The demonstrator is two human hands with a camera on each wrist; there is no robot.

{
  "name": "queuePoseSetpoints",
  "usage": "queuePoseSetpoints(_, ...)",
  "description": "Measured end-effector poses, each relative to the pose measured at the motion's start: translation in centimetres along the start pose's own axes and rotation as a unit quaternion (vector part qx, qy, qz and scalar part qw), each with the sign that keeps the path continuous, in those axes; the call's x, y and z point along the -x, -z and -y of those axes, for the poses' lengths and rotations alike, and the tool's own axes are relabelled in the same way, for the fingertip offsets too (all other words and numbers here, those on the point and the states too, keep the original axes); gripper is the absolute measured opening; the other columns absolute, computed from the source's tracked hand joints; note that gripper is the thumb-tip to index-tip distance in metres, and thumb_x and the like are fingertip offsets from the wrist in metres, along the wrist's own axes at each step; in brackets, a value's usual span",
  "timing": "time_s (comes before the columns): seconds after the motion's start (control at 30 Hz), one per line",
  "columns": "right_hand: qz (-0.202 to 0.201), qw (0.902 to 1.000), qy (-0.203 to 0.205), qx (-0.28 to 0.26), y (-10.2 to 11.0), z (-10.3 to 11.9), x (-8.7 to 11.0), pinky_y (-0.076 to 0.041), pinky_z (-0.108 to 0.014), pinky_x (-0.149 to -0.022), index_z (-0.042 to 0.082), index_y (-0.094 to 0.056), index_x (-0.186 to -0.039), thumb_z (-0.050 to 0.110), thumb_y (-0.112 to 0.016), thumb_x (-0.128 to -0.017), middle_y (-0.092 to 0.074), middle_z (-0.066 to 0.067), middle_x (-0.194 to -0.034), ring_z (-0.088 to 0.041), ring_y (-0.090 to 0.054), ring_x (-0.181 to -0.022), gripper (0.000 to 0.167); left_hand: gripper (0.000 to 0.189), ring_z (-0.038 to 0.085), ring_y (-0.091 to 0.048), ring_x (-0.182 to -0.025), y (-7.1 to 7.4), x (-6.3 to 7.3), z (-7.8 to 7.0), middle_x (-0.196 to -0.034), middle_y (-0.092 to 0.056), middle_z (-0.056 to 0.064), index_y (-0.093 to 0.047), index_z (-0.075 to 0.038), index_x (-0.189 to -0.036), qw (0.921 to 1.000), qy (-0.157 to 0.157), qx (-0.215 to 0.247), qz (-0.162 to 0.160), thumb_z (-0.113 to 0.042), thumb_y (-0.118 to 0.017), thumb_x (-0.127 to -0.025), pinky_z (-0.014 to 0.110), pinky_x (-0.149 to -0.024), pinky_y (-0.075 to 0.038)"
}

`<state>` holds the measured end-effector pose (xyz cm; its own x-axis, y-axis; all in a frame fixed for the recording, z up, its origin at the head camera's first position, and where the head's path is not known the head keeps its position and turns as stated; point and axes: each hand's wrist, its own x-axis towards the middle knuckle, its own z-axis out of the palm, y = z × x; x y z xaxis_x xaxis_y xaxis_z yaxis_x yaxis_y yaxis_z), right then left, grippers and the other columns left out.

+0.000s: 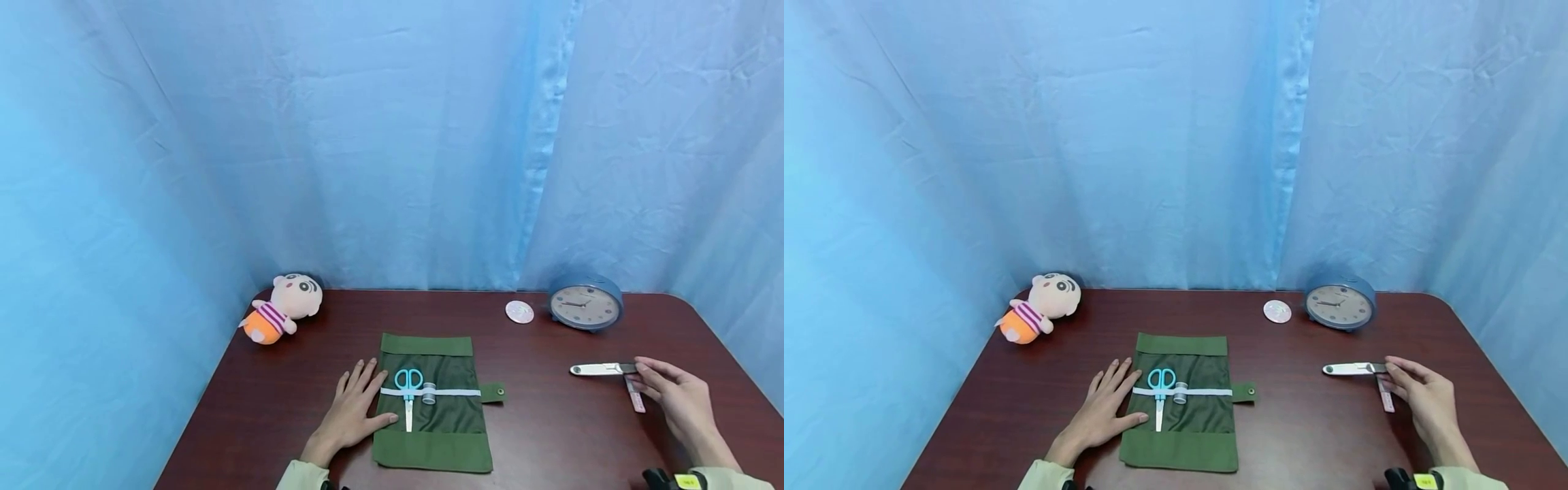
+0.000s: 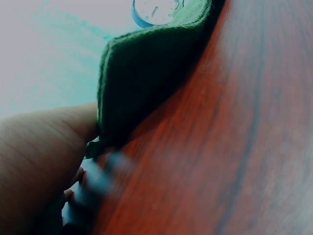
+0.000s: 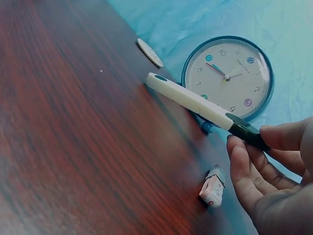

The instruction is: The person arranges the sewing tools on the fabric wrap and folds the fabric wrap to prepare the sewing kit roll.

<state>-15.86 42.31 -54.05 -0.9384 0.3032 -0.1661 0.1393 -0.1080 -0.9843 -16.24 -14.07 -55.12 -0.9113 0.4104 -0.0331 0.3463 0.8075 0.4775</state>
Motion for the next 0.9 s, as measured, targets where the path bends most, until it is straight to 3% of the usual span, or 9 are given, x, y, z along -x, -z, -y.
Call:
queuePoseSetpoints(0.37,0.031,0.9976,-0.008,-0.062,-1.1,1.0,0.0,-0.06,-0.021,-0.068,0.026,-0.076,-0.094,0.016,-0.071,-0.093,-0.075,0.017,-0.089,-0.003,-0.074,-0.077,0.011,0.083,0.041,-0.017,-0.156,0.1,0.0,0.1,-0.167,-0.023,0.015,-0.04,-0.015,-0.155,1.0,0.004,0.003,0.002,-0.063,-0.061,-0.09,0.067,-0.12,-0.017)
queuePoseSetpoints(0.63,0.036,0.998,0.012,-0.05,-3.4,1.4,0.4,-0.06,-0.021,-0.067,0.023,-0.077,-0.097,0.015,-0.07,-0.094,-0.075,0.018,-0.091,-0.002,-0.074,-0.076,0.011,0.083,0.041,-0.017,-0.156,0.0,0.1,0.1,-0.167,-0.024,0.015,-0.041,-0.014,-0.154,1.0,0.001,-0.001,-0.002,-0.062,-0.061,-0.09,0.067,-0.12,-0.018)
queuePoseSetpoints(0.9,0.062,0.9951,0.017,-0.075,-6.0,1.5,0.4,-0.061,-0.022,-0.069,0.02,-0.078,-0.096,0.012,-0.069,-0.094,-0.075,0.016,-0.093,-0.003,-0.074,-0.078,0.012,0.083,0.041,-0.018,-0.156,-0.1,0.0,0.1,-0.167,-0.024,0.015,-0.04,-0.014,-0.155,1.0,-0.001,-0.003,-0.002,-0.064,-0.06,-0.09,0.066,-0.12,-0.018)
